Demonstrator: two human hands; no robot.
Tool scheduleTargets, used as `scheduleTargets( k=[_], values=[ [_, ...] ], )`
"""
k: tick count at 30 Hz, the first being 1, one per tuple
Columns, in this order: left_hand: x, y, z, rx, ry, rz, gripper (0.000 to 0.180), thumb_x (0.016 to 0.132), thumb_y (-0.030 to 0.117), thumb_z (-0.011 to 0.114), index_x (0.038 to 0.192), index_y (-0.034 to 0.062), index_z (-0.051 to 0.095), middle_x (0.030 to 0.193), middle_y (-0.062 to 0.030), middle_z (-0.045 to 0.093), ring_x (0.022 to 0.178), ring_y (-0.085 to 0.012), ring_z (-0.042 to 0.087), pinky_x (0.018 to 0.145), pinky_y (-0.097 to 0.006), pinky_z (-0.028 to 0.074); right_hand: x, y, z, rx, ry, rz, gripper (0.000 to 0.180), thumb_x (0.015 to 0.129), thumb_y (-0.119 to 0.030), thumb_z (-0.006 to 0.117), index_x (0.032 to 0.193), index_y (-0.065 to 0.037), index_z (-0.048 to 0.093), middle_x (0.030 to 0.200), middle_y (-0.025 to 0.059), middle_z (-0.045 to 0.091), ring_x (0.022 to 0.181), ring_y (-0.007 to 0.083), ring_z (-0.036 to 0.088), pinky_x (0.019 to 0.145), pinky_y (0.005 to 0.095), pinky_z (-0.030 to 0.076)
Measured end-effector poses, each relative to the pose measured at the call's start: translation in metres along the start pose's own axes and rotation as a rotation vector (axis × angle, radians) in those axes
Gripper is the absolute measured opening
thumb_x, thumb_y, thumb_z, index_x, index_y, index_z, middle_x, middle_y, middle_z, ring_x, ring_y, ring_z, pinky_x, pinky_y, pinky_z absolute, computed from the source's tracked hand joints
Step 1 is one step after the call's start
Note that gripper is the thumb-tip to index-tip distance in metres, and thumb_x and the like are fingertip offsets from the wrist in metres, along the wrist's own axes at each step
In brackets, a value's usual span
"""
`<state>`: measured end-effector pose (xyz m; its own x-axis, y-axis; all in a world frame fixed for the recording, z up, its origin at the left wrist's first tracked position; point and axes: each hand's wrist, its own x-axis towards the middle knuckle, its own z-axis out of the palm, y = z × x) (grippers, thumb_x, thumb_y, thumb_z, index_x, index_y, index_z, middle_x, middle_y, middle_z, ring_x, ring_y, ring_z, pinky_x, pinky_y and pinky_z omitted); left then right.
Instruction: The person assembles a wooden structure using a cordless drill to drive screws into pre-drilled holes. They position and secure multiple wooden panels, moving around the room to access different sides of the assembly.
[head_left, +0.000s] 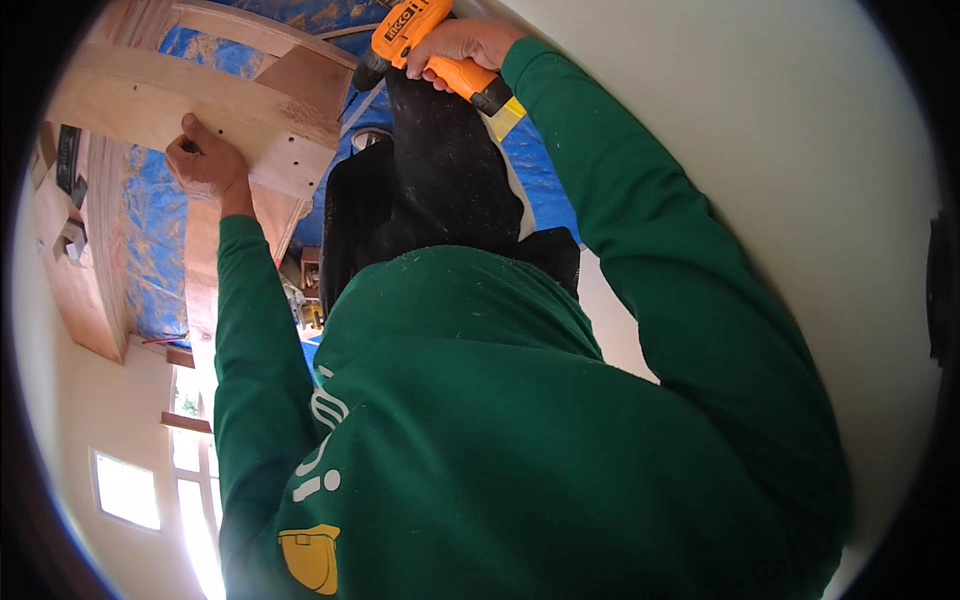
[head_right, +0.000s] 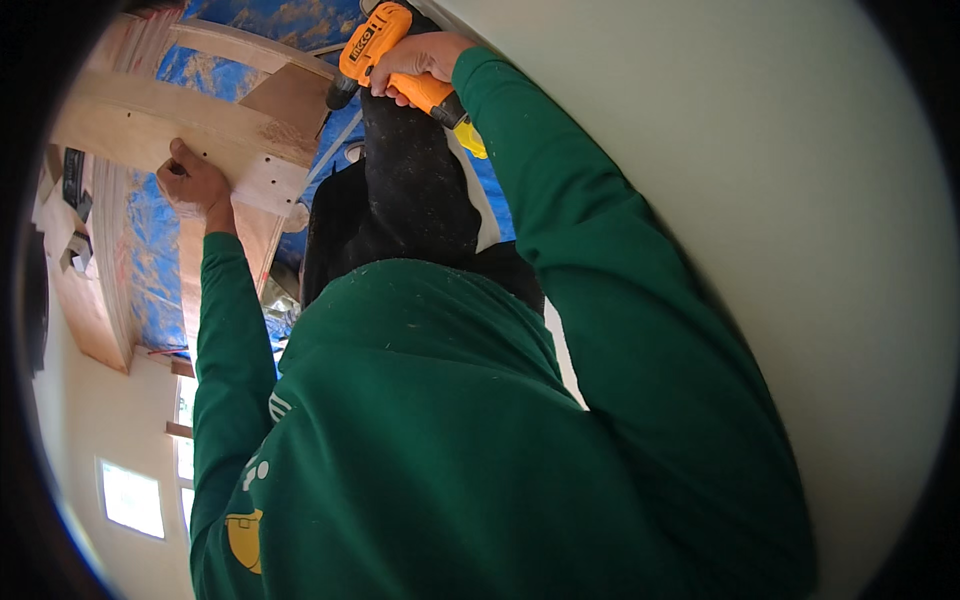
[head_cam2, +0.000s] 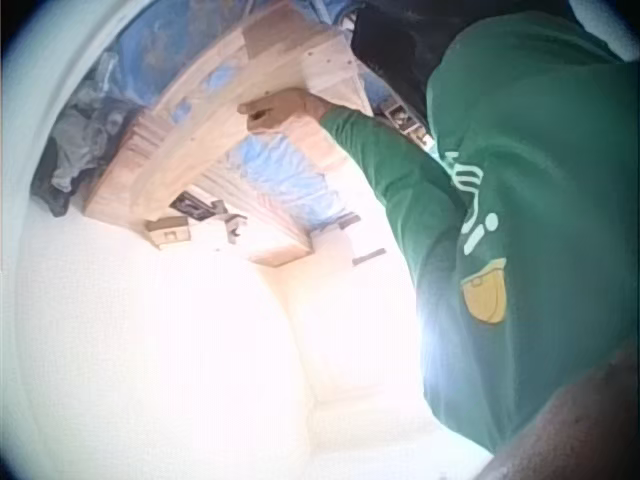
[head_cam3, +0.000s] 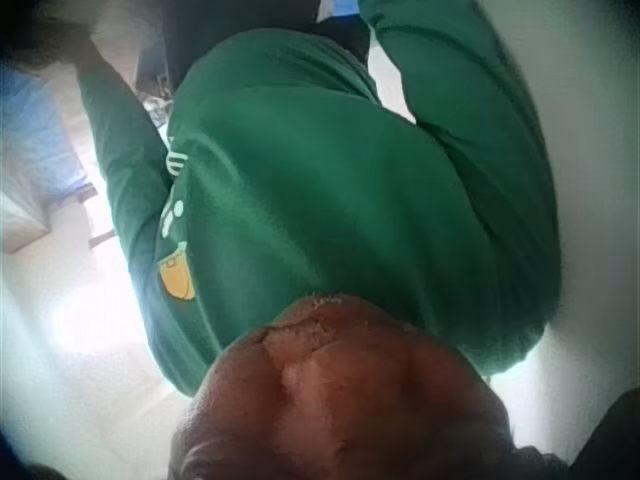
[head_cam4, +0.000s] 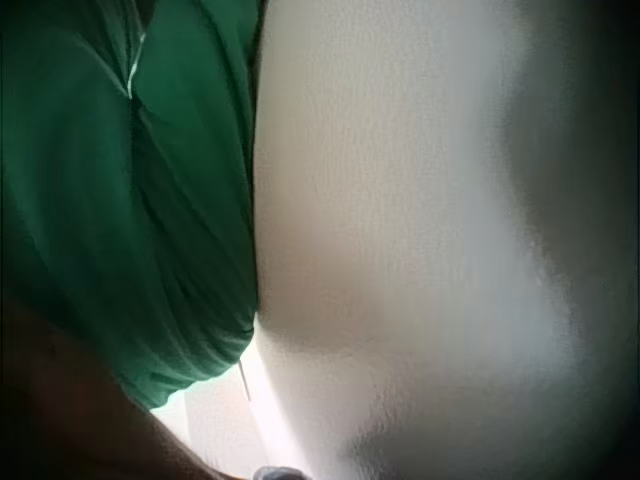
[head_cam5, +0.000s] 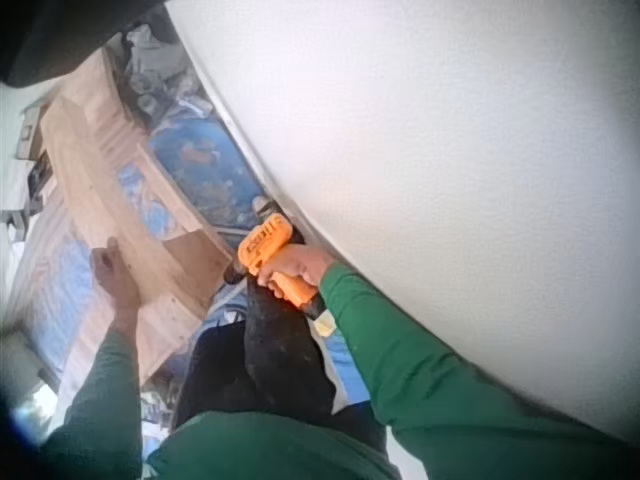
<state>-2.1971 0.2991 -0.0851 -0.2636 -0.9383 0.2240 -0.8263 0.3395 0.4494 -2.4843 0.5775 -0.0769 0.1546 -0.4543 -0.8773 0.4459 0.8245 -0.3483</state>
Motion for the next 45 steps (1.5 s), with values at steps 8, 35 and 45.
scheduleTargets(
  k=[8, 35, 45],
  values=[
    [-0.002, 0.002, -0.003, 0.071, -0.018, -0.005, 0.056, 0.103, 0.059, 0.066, 0.093, 0.0041, 0.068, 0.097, -0.0142, 0.068, 0.089, -0.0338, 0.066, 0.08, -0.05, 0.052, 0.01, 0.002, -0.002, -0.023, -0.022, 0.042, 0.034, 0.083, -0.019, 0.085, 0.111, -0.003, 0.074, 0.08, 0.0049, 0.07, 0.063, 0.0132, 0.067, 0.057, 0.0306, 0.056],
    [-0.005, 0.023, -0.007, 0.05, -0.001, -0.064, 0.047, 0.106, 0.054, 0.065, 0.09, 0.0096, 0.065, 0.092, -0.0065, 0.062, 0.078, -0.0268, 0.062, 0.067, -0.045, 0.05, 0.005, -0.003, -0.002, 0.066, 0.013, 0.143, 0.031, 0.084, -0.019, 0.084, 0.107, -0.003, 0.07, 0.078, 0.0055, 0.069, 0.061, 0.015, 0.067, 0.056, 0.0307, 0.057],
    [-0.004, 0.024, -0.01, -0.002, -0.007, -0.103, 0.046, 0.104, 0.052, 0.069, 0.089, 0.0082, 0.066, 0.09, -0.0073, 0.064, 0.081, -0.0266, 0.064, 0.07, -0.044, 0.051, 0.011, -0.005, -0.001, 0.117, 0.036, 0.245, 0.031, 0.085, -0.018, 0.083, 0.109, -0.002, 0.071, 0.075, 0.0061, 0.069, 0.058, 0.0162, 0.066, 0.058, 0.0329, 0.058]
  ],
)
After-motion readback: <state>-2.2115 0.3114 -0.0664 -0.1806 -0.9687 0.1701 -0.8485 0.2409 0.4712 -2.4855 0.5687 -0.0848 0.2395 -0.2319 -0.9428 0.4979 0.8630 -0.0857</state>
